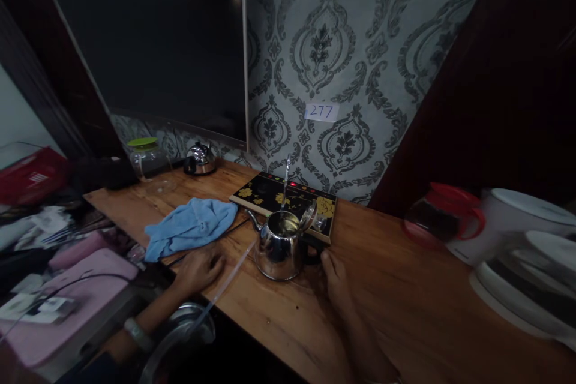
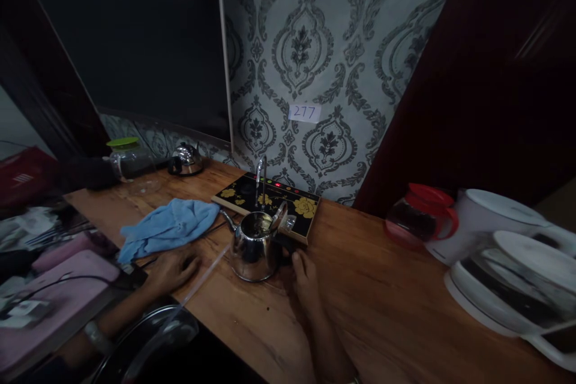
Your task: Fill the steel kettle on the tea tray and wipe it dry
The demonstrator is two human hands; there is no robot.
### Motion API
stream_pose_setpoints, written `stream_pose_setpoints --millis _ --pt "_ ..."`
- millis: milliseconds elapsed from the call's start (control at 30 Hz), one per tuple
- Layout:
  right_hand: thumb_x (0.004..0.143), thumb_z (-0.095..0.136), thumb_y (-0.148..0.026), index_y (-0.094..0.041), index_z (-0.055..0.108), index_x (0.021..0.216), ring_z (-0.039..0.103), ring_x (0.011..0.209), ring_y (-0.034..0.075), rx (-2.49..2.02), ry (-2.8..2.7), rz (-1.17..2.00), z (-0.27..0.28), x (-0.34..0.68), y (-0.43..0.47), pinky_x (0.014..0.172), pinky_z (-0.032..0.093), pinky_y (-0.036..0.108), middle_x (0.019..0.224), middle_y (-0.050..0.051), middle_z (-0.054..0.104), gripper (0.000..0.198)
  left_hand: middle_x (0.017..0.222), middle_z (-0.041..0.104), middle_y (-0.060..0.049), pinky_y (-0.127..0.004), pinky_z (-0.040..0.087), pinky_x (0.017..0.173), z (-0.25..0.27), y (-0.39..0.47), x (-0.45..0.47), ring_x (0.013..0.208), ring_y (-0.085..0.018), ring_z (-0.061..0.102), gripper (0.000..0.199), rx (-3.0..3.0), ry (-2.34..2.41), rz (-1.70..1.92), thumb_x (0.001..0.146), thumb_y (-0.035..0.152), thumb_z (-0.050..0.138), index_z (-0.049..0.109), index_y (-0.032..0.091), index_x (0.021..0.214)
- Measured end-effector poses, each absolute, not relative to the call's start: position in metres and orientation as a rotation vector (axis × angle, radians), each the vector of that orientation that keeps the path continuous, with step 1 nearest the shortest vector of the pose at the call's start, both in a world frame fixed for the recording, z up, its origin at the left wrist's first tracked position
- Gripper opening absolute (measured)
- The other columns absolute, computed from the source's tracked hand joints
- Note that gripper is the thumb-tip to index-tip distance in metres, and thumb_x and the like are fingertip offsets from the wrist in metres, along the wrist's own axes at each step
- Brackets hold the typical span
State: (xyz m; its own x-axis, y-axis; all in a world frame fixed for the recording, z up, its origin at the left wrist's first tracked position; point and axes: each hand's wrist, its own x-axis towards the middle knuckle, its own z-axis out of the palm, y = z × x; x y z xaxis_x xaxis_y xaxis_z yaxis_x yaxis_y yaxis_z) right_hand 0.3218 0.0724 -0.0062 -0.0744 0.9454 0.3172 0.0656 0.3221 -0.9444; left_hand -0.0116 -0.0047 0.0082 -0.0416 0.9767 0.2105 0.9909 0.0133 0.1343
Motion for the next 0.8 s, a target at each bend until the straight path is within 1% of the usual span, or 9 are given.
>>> stream_pose_setpoints --millis 233,400,500,633,800 --pt "0.084 0.048 -0.063 -0.017 0.067 0.079 0.062 0.081 0.023 -0.973 -1.462 0.97 -0.0088 0.3221 0.0748 0.074 0.047 0.03 0.077 0.006 0.068 0.05 0.073 0.064 -0.004 -0.028 0.037 0.063 0.0057 -0.0043 -0.0128 0.069 -0.018 0.059 0.029 -2.129 -2.179 -0.401 0.085 0.034 0.037 0.057 0.019 0.071" --pt "0.082 0.049 -0.065 -0.017 0.069 0.083 0.063 0.082 0.023 -0.992 -1.44 0.958 -0.0099 0.3216 0.0748 0.075 0.048 0.032 0.085 0.008 0.071 0.053 0.071 0.063 -0.003 -0.027 0.036 0.062 0.0042 -0.004 -0.0134 0.067 -0.017 0.058 0.027 -2.122 -2.168 -0.44 0.085 0.033 0.039 0.057 0.02 0.069" --pt "0.082 0.05 -0.064 -0.017 0.069 0.083 0.063 0.082 0.023 -0.987 -1.428 0.983 -0.0092 0.3214 0.0737 0.076 0.048 0.032 0.082 0.007 0.07 0.051 0.07 0.063 -0.003 -0.027 0.035 0.06 0.0056 -0.0039 -0.013 0.066 -0.017 0.058 0.027 -2.137 -2.163 -0.444 0.084 0.033 0.039 0.057 0.02 0.07" --pt "0.082 0.05 -0.066 -0.018 0.067 0.076 0.061 0.076 0.021 -0.996 -1.429 0.968 -0.0079 0.3213 0.0734 0.071 0.048 0.03 0.072 0.004 0.066 0.051 0.073 0.064 -0.004 -0.028 0.036 0.061 0.0069 -0.0038 -0.0123 0.068 -0.018 0.059 0.027 -2.147 -2.145 -0.441 0.084 0.033 0.039 0.058 0.02 0.071" --pt "0.082 0.047 -0.067 -0.018 0.067 0.076 0.06 0.075 0.021 -0.992 -1.456 0.955 -0.0076 0.3213 0.0738 0.072 0.047 0.031 0.075 0.004 0.066 0.053 0.072 0.064 -0.004 -0.028 0.037 0.061 0.0043 -0.0035 -0.0132 0.067 -0.018 0.059 0.029 -2.128 -2.16 -0.412 0.085 0.034 0.037 0.058 0.02 0.071"
